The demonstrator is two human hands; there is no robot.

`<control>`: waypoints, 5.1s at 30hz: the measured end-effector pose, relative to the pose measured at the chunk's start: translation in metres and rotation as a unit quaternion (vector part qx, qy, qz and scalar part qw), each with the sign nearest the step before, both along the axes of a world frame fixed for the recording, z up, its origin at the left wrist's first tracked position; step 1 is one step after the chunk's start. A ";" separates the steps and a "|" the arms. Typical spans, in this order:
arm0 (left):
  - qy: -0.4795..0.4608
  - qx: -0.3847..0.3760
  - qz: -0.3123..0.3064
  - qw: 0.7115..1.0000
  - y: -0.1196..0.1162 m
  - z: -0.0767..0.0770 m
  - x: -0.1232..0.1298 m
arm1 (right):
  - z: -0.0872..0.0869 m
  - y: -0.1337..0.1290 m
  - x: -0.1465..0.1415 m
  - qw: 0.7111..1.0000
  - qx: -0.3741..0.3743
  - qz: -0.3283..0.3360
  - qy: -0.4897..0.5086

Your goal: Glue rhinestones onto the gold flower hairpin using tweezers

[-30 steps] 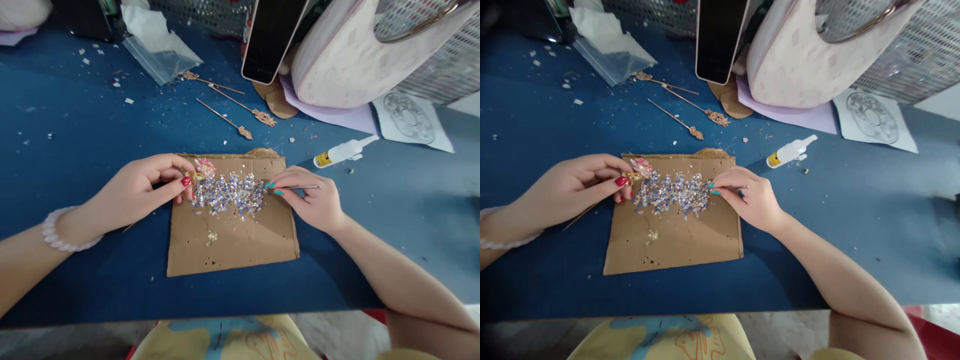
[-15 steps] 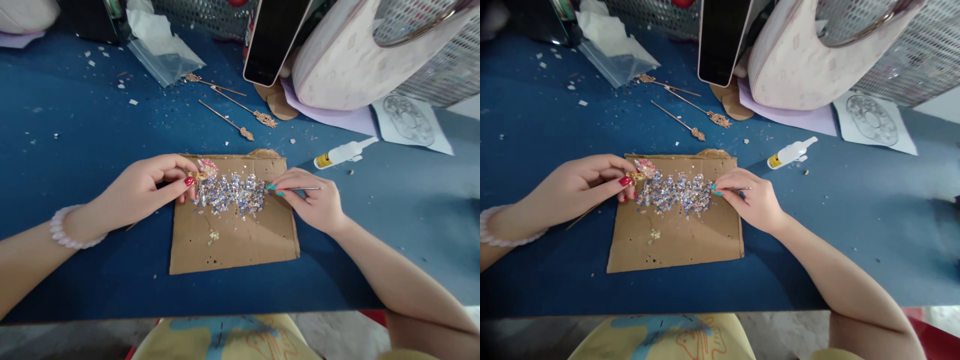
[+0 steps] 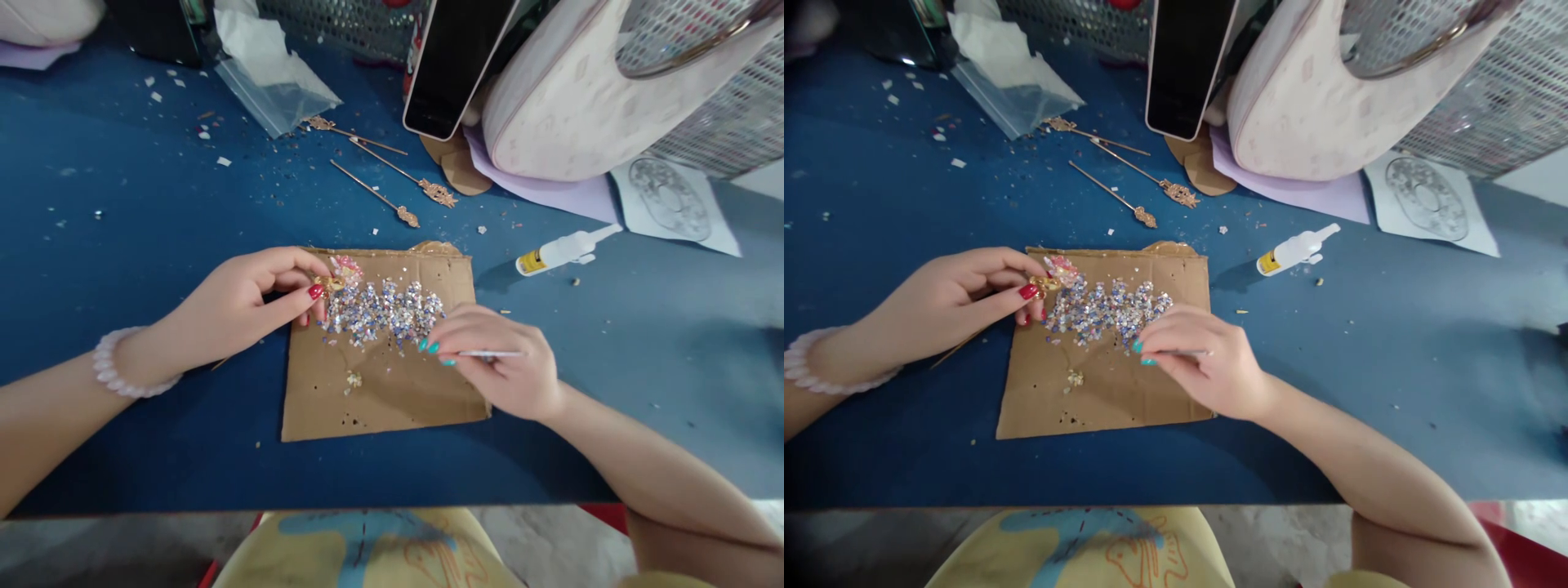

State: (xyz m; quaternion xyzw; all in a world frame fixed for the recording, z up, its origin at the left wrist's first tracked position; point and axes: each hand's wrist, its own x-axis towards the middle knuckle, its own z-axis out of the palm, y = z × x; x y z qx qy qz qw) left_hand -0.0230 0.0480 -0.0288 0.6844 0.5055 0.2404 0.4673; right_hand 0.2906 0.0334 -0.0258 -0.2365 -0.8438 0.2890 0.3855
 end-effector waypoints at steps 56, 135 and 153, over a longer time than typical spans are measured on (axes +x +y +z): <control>0.043 0.006 -0.009 0.999 -0.003 0.002 -0.001 | -0.008 0.022 -0.003 0.998 0.002 -0.032 -0.055; 0.086 0.121 -0.040 0.988 -0.011 -0.002 0.007 | -0.020 0.023 0.003 0.993 0.094 0.003 -0.069; 0.097 0.119 -0.045 0.987 -0.008 -0.006 0.006 | -0.019 0.022 0.003 0.995 0.072 -0.003 -0.068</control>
